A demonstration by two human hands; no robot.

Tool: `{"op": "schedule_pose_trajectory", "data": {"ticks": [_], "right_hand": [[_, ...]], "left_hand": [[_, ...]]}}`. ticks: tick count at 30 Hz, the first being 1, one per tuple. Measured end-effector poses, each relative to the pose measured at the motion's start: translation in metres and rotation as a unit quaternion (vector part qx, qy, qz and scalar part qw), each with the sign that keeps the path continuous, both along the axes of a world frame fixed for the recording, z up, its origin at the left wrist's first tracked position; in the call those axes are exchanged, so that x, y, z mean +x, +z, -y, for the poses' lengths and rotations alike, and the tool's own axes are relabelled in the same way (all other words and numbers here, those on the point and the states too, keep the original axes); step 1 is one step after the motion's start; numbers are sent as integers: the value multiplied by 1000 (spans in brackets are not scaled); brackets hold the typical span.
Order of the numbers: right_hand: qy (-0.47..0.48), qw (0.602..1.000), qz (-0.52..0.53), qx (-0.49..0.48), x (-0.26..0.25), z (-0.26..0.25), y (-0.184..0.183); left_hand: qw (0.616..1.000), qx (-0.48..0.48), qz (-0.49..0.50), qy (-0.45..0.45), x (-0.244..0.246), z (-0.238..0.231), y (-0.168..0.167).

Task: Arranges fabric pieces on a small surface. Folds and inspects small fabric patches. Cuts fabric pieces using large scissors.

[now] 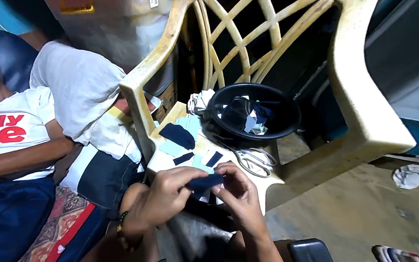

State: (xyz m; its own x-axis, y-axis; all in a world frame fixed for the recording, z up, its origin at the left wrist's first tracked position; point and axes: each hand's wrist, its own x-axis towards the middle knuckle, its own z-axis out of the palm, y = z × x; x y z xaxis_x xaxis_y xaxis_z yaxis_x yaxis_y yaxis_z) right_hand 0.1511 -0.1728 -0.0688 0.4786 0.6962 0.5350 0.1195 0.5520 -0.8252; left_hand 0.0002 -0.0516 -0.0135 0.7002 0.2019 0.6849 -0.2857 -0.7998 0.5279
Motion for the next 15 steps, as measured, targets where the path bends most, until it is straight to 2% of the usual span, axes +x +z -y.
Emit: {"op": "schedule_pose_trajectory", "data": {"ticks": [1,3,8,11,15], "right_hand": [[23,1000,2,16,0,1,2],[58,998,4,37,-2,2,5],[89,995,9,50,-1,2,14],[121,991,5,60,-1,3,20],[94,995,0,40,-6,2,22]], "left_hand": [[997,62,38,12,0,0,0],[990,112,83,28,0,1,-2],[988,92,111,54,-3,1,-5],[995,9,85,54,-8,0,-6],[977,-204,54,30,-12,3,-7]]}}
